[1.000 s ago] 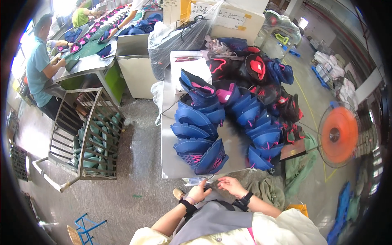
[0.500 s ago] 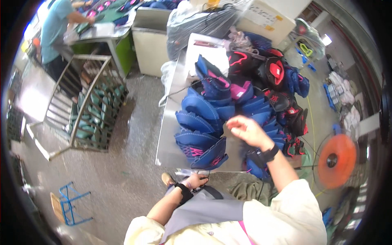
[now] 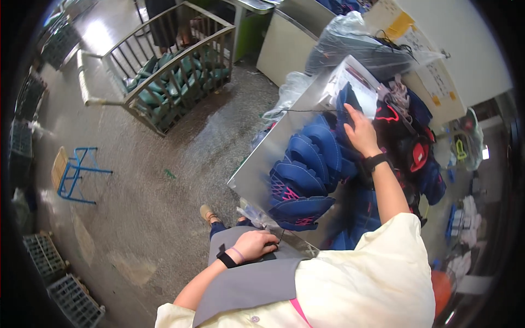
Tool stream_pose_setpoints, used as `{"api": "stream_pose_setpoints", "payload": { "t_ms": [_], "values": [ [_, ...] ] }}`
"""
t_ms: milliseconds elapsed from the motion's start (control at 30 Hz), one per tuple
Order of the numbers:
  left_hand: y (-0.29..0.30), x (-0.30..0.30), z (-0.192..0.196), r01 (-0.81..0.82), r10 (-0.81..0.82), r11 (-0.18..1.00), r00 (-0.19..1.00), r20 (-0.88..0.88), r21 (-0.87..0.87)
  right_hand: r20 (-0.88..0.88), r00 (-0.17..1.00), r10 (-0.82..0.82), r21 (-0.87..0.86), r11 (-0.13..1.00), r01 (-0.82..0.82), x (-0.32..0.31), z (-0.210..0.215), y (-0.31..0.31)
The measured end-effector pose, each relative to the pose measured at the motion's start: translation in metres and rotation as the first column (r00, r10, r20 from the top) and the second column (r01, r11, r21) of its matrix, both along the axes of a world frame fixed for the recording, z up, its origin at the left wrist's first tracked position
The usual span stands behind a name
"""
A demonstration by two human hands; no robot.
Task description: Organizing and preparing shoe uppers and insoles in a factory assembly area.
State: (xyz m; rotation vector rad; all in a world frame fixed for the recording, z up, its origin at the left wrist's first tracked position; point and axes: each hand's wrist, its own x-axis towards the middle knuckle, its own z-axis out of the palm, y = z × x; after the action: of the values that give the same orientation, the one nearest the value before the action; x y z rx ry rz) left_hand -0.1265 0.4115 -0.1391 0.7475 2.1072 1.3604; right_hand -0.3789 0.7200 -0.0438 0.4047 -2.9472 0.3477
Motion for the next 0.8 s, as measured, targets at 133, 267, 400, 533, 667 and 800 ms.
{"api": "stream_pose_setpoints", "payload": {
  "t_ms": [133,267,400,533,667,800],
  "values": [
    [-0.002,0.012,0.004,-0.042,0.043,0.995,0.999,0.013,-0.094,-0.120,0.993,0.021,-0.020,1.000,-0.024,-0.003,-0.009,-0.004],
    [-0.016,0.013,0.017,-0.035,0.035,0.984,0.999,-0.003,-0.174,-0.212,0.975,-0.066,-0.010,0.998,0.065,0.001,-0.014,0.007],
    [-0.031,0.013,0.026,-0.066,0.059,0.983,0.997,-0.044,-0.173,-0.231,0.960,-0.159,-0.086,0.986,0.143,0.006,-0.006,0.013],
    [-0.048,0.008,0.037,-0.119,0.124,0.989,0.991,-0.050,0.089,-0.153,0.933,-0.327,-0.356,0.898,0.256,-0.001,0.012,0.033],
    [-0.102,-0.006,0.079,-0.204,0.153,0.824,0.978,0.139,0.528,0.066,0.935,-0.348,-0.950,0.264,0.166,0.031,0.075,0.011],
    [-0.197,0.009,0.125,-0.329,0.203,0.654,0.944,0.261,0.681,-0.248,0.943,-0.223,-0.966,0.127,-0.224,0.082,0.124,-0.027]
  ]
}}
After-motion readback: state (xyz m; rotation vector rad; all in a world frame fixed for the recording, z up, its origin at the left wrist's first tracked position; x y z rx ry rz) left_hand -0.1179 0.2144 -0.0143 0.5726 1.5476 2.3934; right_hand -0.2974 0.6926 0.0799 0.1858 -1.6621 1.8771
